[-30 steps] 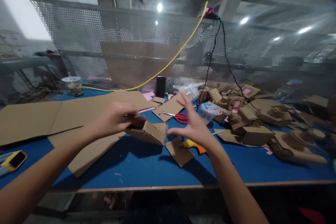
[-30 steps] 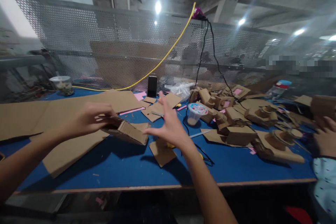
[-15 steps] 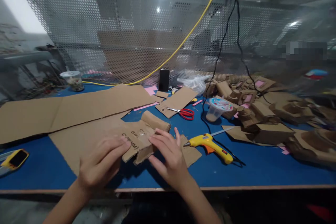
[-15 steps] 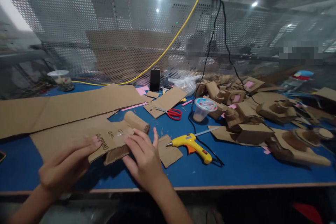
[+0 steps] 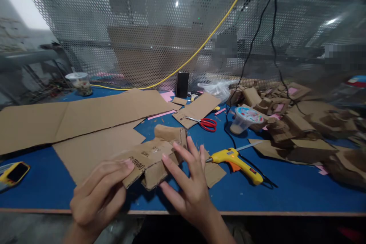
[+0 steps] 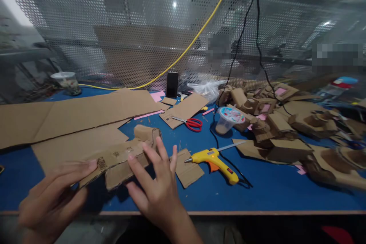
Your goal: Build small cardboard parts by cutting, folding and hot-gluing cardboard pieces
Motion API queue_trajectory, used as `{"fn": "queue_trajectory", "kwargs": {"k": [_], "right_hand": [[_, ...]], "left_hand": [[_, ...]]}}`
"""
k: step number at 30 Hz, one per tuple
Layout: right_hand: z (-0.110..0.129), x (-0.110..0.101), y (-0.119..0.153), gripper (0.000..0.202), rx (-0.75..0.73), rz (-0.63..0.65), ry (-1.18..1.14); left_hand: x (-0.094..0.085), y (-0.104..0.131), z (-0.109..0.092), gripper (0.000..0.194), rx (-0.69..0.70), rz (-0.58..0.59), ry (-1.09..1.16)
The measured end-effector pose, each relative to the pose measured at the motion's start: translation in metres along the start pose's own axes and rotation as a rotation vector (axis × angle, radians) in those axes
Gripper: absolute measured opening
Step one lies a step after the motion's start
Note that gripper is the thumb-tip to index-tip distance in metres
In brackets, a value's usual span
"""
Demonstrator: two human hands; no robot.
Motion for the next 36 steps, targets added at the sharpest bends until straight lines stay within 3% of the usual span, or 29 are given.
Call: {"fn": "queue_trajectory", "kwargs": {"k": [5, 7, 10, 14, 18, 23, 28, 32, 36], "right_hand": [[-0.001, -0.012, 0.004, 0.085, 0.043, -0.104, -0.051], [-0.002, -0.014, 0.006, 0.081, 0.073, -0.091, -0.041], [0.001, -0.005, 0.010, 0.072, 0.080, 0.004, -0.030], [0.001, 0.010, 0.012, 0.063, 0.087, 0.064, -0.006], [-0.012, 0.022, 0.019, 0.053, 0.100, 0.166, 0.004], [-0.025, 0.015, 0.038, 0.065, 0.144, 0.151, -0.008], [-0.015, 0.034, 0.049, 0.078, 0.060, 0.374, 0.071], [-0.024, 0.035, 0.051, 0.081, 0.131, 0.365, 0.024], [-0.038, 0.027, 0.051, 0.075, 0.219, 0.268, -0.033]], "left_hand": [[0.005, 0.007, -0.006, 0.041, 0.076, 0.050, -0.021], [0.003, 0.014, -0.006, 0.055, 0.093, 0.044, -0.085], [0.006, 0.023, -0.007, 0.064, 0.133, 0.130, -0.162], [0.012, 0.027, -0.006, 0.052, 0.084, 0.124, -0.138], [0.028, 0.028, -0.007, 0.019, 0.042, 0.112, -0.117], [0.049, 0.042, -0.015, 0.023, 0.082, 0.208, -0.058], [0.058, 0.047, -0.010, 0.023, -0.074, 0.247, 0.005], [0.058, 0.044, -0.009, 0.026, -0.126, 0.242, 0.026], [0.057, 0.046, -0.011, 0.026, -0.119, 0.247, 0.009]]}}
Point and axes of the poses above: each hand's wrist, its own y-axis away from the middle knuckle, its own x-axis out of the palm, z = x × y, the point moved 7 cm from there along -y, towards the middle knuckle, and after that the axes turned 4 degrees about z, right-handed, at the moved point
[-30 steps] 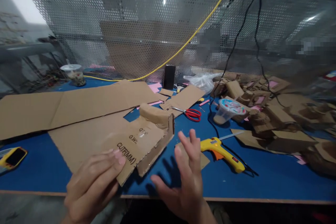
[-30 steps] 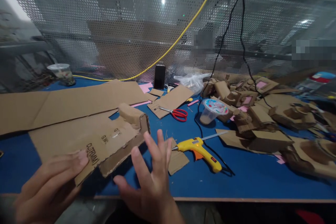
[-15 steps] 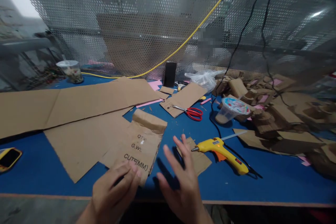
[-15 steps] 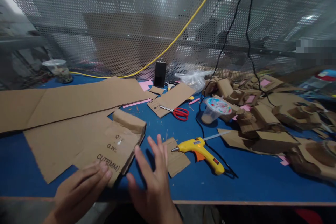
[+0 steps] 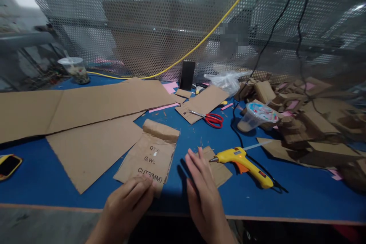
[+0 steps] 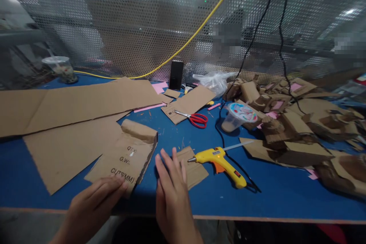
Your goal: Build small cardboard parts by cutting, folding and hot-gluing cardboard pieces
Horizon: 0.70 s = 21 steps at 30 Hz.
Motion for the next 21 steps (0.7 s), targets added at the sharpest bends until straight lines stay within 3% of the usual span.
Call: {"fn": "queue_trajectory", "kwargs": {"k": [2, 4, 8, 10, 13, 15, 21], "right_hand": [[0.002, 0.001, -0.004, 0.081, -0.022, 0.014, -0.002], [0.011, 0.008, -0.009, 0.090, -0.082, 0.111, 0.006], [0.016, 0.018, -0.014, 0.094, -0.096, 0.262, 0.037], [0.016, 0.013, -0.014, 0.090, -0.112, 0.206, 0.025], [0.016, -0.003, -0.012, 0.076, -0.134, -0.004, -0.008], [0.016, -0.011, -0.011, 0.067, -0.130, -0.078, -0.009], [0.006, -0.020, -0.008, 0.049, -0.250, 0.094, -0.012]], "left_hand": [[0.003, 0.002, 0.000, 0.025, -0.001, 0.038, -0.022], [0.006, 0.003, 0.000, 0.024, -0.018, 0.082, -0.051], [0.004, -0.001, -0.007, 0.028, 0.087, 0.080, -0.140], [0.001, -0.003, -0.010, 0.029, 0.130, 0.061, -0.164], [-0.002, -0.006, -0.015, 0.031, 0.126, 0.058, -0.191], [0.003, -0.010, -0.024, 0.034, 0.122, 0.075, -0.240], [0.026, -0.032, -0.052, 0.042, 0.030, 0.033, -0.169]]}}
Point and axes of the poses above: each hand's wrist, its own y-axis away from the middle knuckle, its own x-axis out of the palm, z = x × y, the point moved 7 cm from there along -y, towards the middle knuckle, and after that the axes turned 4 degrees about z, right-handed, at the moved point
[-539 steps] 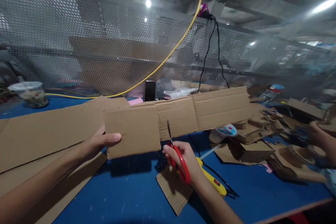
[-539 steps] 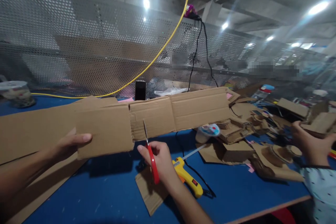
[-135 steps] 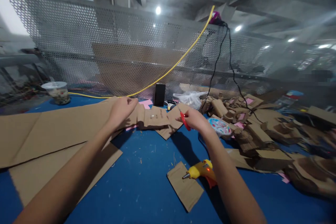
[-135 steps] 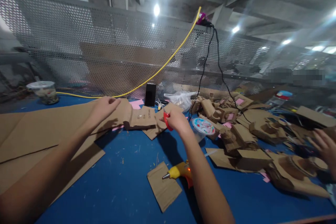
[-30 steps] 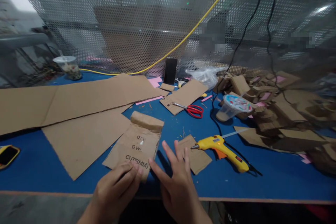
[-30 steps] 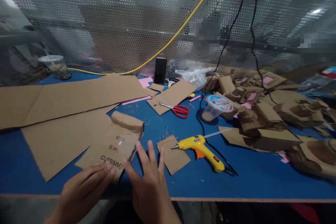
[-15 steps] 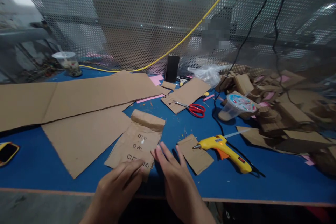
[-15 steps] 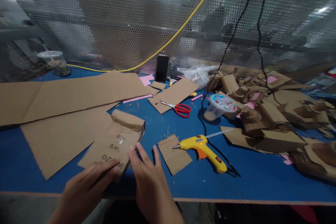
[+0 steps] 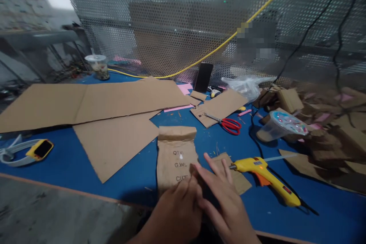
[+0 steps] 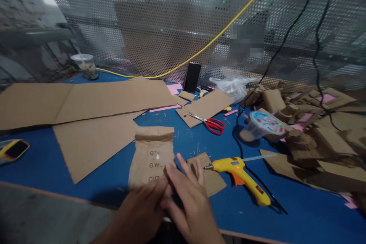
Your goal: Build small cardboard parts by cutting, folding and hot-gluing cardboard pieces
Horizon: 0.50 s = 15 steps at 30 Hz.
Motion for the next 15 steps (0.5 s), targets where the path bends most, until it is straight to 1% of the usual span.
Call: {"fn": "queue_trajectory", "kwargs": {"k": [2, 3, 4, 5, 6, 7, 8, 9, 10, 11, 13, 14, 15], "right_hand": [[-0.003, -0.005, 0.003, 0.053, -0.019, 0.017, 0.014], [0.000, -0.005, 0.003, 0.057, -0.034, 0.017, 0.040], [0.006, -0.004, 0.002, 0.060, -0.061, 0.021, 0.077], [0.015, 0.001, -0.002, 0.061, -0.088, 0.035, 0.122], [0.026, 0.007, -0.007, 0.058, -0.127, 0.043, 0.166], [0.037, 0.015, -0.012, 0.052, -0.155, 0.069, 0.200], [0.043, 0.021, -0.019, 0.038, -0.127, 0.064, 0.214], [0.051, 0.023, -0.024, 0.027, -0.145, 0.008, 0.212], [0.057, 0.020, -0.027, 0.024, -0.169, -0.078, 0.206], [0.059, 0.018, -0.030, 0.031, -0.181, -0.122, 0.181], [0.052, 0.007, -0.031, 0.044, -0.147, -0.208, 0.093], [0.043, -0.003, -0.030, 0.045, -0.087, -0.277, 0.058], [0.032, -0.014, -0.027, 0.043, 0.003, -0.366, 0.035]], "left_hand": [[-0.005, -0.003, -0.001, 0.037, 0.070, 0.018, 0.135], [-0.012, -0.001, 0.002, 0.033, 0.114, 0.020, 0.212], [-0.018, 0.003, 0.009, 0.029, 0.124, 0.059, 0.257], [-0.025, 0.009, 0.020, 0.026, 0.101, 0.096, 0.262], [-0.034, 0.016, 0.036, 0.028, 0.011, 0.114, 0.243], [-0.043, 0.024, 0.051, 0.028, -0.070, 0.103, 0.220], [-0.051, 0.033, 0.063, 0.032, -0.108, 0.116, 0.210], [-0.057, 0.042, 0.073, 0.039, -0.162, 0.126, 0.192], [-0.064, 0.049, 0.081, 0.041, -0.194, 0.108, 0.166], [-0.069, 0.054, 0.085, 0.041, -0.216, 0.081, 0.139], [-0.080, 0.060, 0.089, 0.038, -0.265, -0.013, 0.081], [-0.083, 0.060, 0.091, 0.039, -0.302, -0.063, 0.064], [-0.083, 0.059, 0.092, 0.041, -0.346, -0.106, 0.060]]}}
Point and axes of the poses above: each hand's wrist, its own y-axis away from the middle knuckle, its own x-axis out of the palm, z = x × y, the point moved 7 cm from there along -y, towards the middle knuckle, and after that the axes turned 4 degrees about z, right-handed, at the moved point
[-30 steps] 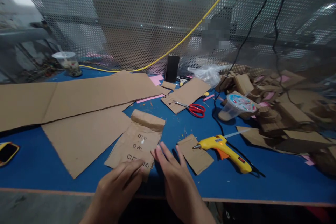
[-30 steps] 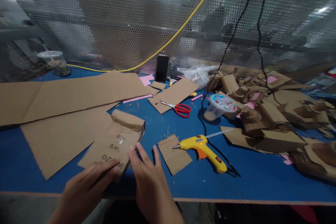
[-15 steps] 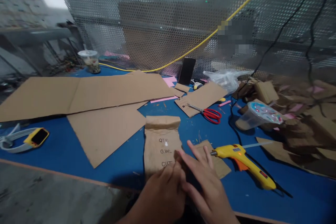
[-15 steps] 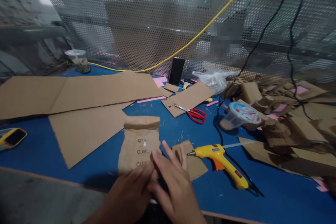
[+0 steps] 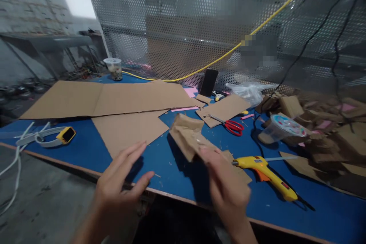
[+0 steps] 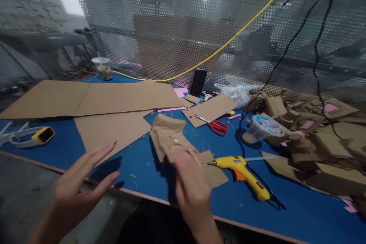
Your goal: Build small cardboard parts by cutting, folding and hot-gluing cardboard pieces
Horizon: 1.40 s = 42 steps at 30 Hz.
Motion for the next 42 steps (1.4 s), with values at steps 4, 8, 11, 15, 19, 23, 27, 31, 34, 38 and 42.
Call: {"fn": "queue_trajectory", "kwargs": {"k": [4, 8, 11, 15, 19, 23, 27, 31, 34, 38, 42], "right_hand": [[-0.037, -0.035, 0.010, 0.019, 0.399, -0.325, 0.012], [-0.052, -0.036, 0.028, 0.029, 0.605, -0.458, -0.063], [-0.060, -0.030, 0.038, 0.033, 0.705, -0.477, -0.127], [-0.063, -0.026, 0.042, 0.030, 0.701, -0.450, -0.195], [-0.065, -0.024, 0.044, 0.025, 0.677, -0.410, -0.263], [-0.067, -0.021, 0.045, 0.021, 0.650, -0.349, -0.324], [-0.068, -0.023, 0.046, 0.019, 0.644, -0.351, -0.333], [-0.071, -0.022, 0.046, 0.018, 0.645, -0.348, -0.352], [-0.070, -0.023, 0.045, 0.016, 0.619, -0.343, -0.343], [-0.066, -0.024, 0.045, 0.016, 0.589, -0.330, -0.330], [-0.057, -0.026, 0.042, 0.017, 0.543, -0.301, -0.323]], "left_hand": [[0.025, -0.015, 0.003, 0.064, -0.185, 0.016, 0.083], [0.053, -0.036, -0.015, 0.081, -0.050, 0.099, 0.139], [0.055, -0.042, -0.034, 0.069, 0.128, 0.079, 0.065], [0.052, -0.039, -0.049, 0.050, 0.221, 0.061, -0.049], [0.051, -0.034, -0.050, 0.049, 0.179, -0.016, -0.007], [0.053, -0.034, -0.052, 0.041, 0.155, -0.049, -0.008], [0.050, -0.035, -0.050, 0.043, 0.124, -0.070, 0.031], [0.055, -0.034, -0.035, 0.072, 0.042, -0.054, 0.137], [0.066, -0.033, -0.021, 0.086, -0.079, 0.018, 0.289], [0.059, -0.035, -0.035, 0.069, 0.039, -0.039, 0.191], [0.054, -0.035, -0.065, 0.038, 0.210, -0.028, 0.052]]}}
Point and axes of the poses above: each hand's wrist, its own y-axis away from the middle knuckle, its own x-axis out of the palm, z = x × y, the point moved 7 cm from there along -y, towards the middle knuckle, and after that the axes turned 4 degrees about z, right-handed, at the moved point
